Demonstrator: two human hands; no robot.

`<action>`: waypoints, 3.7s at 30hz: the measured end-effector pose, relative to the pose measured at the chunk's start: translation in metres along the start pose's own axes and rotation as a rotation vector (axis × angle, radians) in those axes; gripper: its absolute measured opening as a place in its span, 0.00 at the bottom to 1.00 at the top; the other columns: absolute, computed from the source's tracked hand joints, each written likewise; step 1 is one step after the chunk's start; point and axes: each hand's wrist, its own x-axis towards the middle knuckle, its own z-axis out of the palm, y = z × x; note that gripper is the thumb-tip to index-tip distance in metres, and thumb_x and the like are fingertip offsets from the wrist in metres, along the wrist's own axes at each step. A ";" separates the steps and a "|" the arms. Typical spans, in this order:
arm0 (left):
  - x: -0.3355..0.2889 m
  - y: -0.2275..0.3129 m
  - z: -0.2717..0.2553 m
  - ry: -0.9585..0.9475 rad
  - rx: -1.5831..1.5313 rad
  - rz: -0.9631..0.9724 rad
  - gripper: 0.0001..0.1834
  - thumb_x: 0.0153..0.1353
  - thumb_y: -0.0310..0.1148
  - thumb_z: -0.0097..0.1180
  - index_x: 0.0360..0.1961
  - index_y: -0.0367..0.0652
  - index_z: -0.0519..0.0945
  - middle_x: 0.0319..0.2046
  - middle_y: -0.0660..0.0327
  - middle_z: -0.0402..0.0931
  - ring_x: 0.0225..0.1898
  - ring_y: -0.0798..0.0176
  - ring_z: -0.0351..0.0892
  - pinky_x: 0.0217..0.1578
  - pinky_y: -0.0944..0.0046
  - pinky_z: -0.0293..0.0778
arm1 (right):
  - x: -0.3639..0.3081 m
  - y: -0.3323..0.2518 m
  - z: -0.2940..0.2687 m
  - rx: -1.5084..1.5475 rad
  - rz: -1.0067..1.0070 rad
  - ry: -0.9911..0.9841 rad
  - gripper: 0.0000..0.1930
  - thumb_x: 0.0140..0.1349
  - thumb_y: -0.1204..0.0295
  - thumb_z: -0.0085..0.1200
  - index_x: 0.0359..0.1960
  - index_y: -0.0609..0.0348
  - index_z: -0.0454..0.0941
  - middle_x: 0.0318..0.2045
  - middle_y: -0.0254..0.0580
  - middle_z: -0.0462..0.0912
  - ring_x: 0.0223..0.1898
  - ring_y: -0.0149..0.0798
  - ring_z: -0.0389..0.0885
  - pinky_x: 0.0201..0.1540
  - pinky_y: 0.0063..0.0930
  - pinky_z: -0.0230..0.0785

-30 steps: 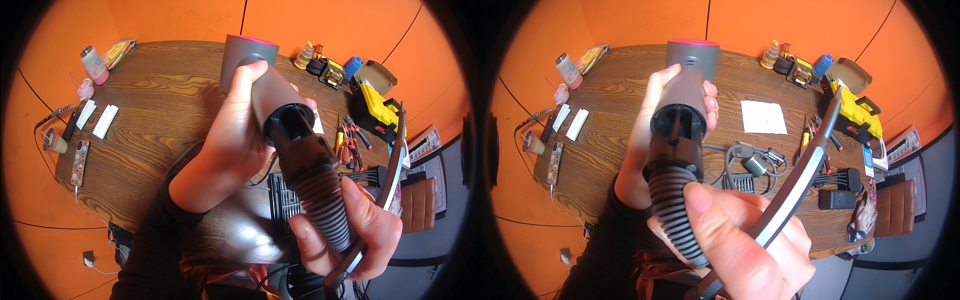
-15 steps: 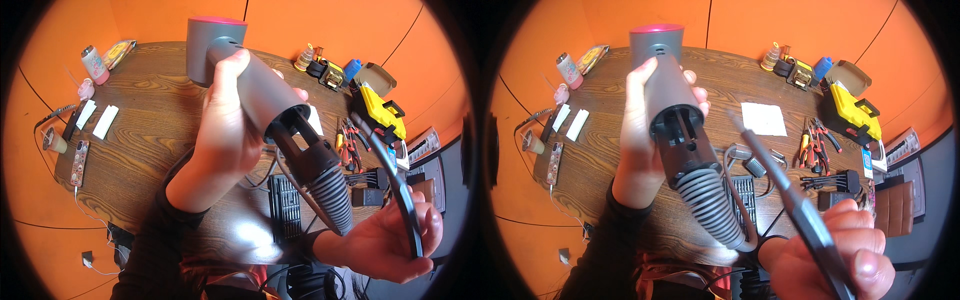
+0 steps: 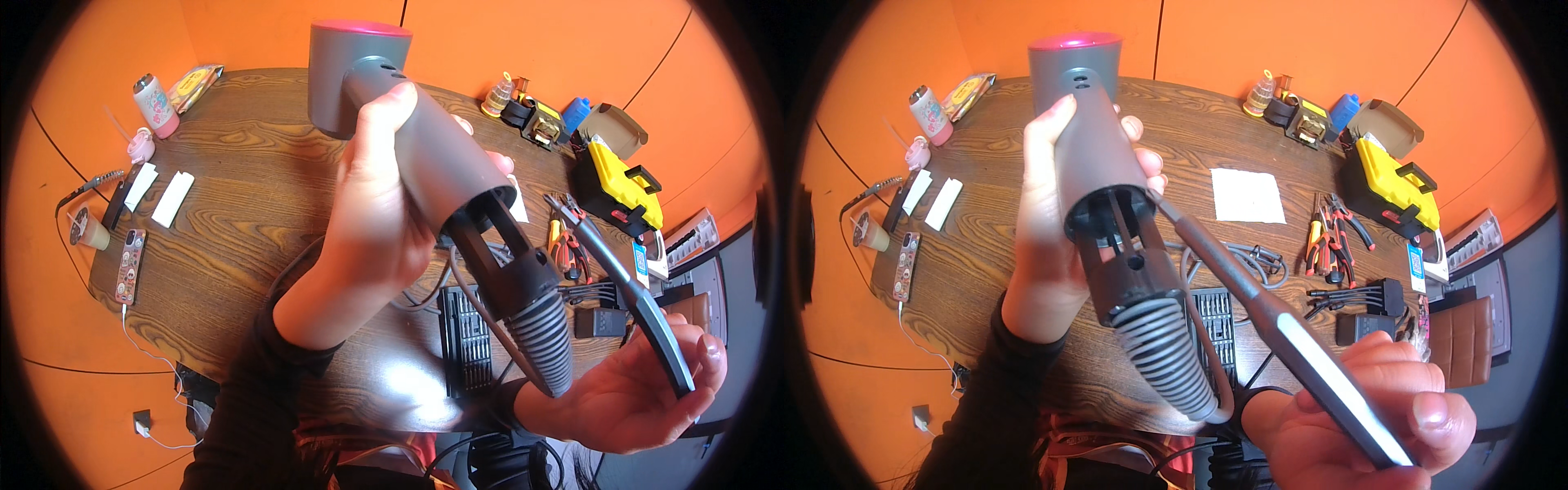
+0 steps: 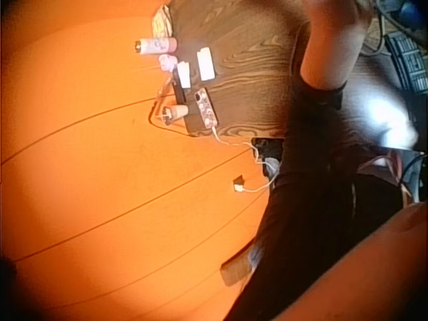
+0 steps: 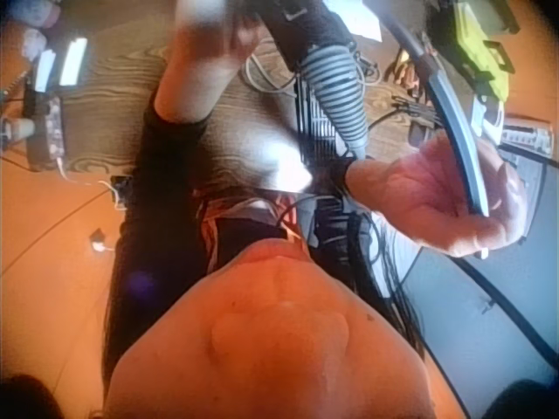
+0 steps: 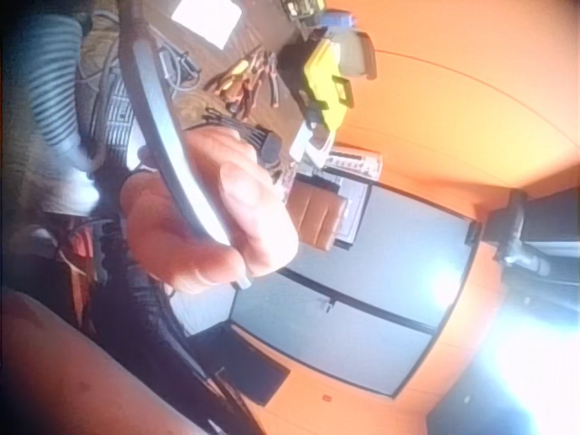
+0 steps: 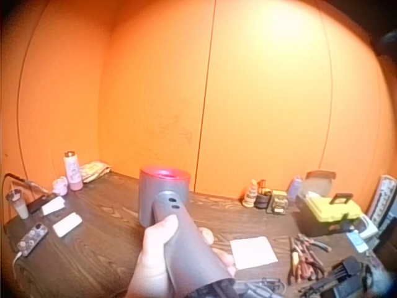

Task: The person disassembles a hair dryer by removing the handle and internal components. They use a screwdriver to pry open the casing and remove parts, then reassemble the device by inserting components back into the handle and securing the casing.

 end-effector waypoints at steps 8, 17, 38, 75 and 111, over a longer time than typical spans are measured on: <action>0.000 0.001 0.000 -0.091 0.005 0.021 0.21 0.58 0.50 0.43 0.40 0.43 0.64 0.30 0.61 0.67 0.26 0.63 0.75 0.25 0.64 0.73 | 0.004 -0.005 -0.007 -0.018 0.064 -0.142 0.17 0.63 0.66 0.35 0.43 0.70 0.67 0.31 0.53 0.72 0.33 0.38 0.74 0.40 0.30 0.70; 0.008 0.002 -0.007 -0.060 -0.041 -0.022 0.23 0.57 0.49 0.47 0.34 0.35 0.67 0.26 0.54 0.71 0.28 0.54 0.78 0.32 0.54 0.78 | -0.003 0.003 0.003 -0.179 -0.045 0.061 0.16 0.62 0.66 0.36 0.42 0.68 0.68 0.26 0.51 0.74 0.27 0.37 0.75 0.25 0.18 0.70; 0.014 -0.004 -0.020 -0.359 -0.759 -0.588 0.22 0.60 0.39 0.46 0.40 0.29 0.57 0.36 0.56 0.62 0.34 0.64 0.75 0.36 0.66 0.79 | -0.002 0.004 -0.001 -0.171 -0.016 -0.082 0.20 0.64 0.64 0.29 0.45 0.68 0.66 0.23 0.52 0.72 0.22 0.35 0.68 0.25 0.19 0.64; 0.019 -0.010 -0.026 -0.358 -1.023 -0.726 0.26 0.61 0.35 0.47 0.45 0.26 0.48 0.39 0.53 0.59 0.41 0.58 0.75 0.41 0.59 0.79 | 0.000 0.004 -0.001 -0.163 -0.036 -0.172 0.16 0.64 0.65 0.31 0.39 0.66 0.66 0.23 0.52 0.71 0.22 0.37 0.67 0.26 0.21 0.64; 0.003 0.005 -0.005 -0.035 -0.059 -0.046 0.21 0.58 0.48 0.45 0.36 0.38 0.66 0.28 0.57 0.70 0.30 0.57 0.76 0.30 0.60 0.78 | -0.013 0.005 0.012 -0.346 -0.039 -0.019 0.12 0.63 0.65 0.40 0.38 0.63 0.64 0.19 0.41 0.66 0.21 0.29 0.64 0.31 0.27 0.63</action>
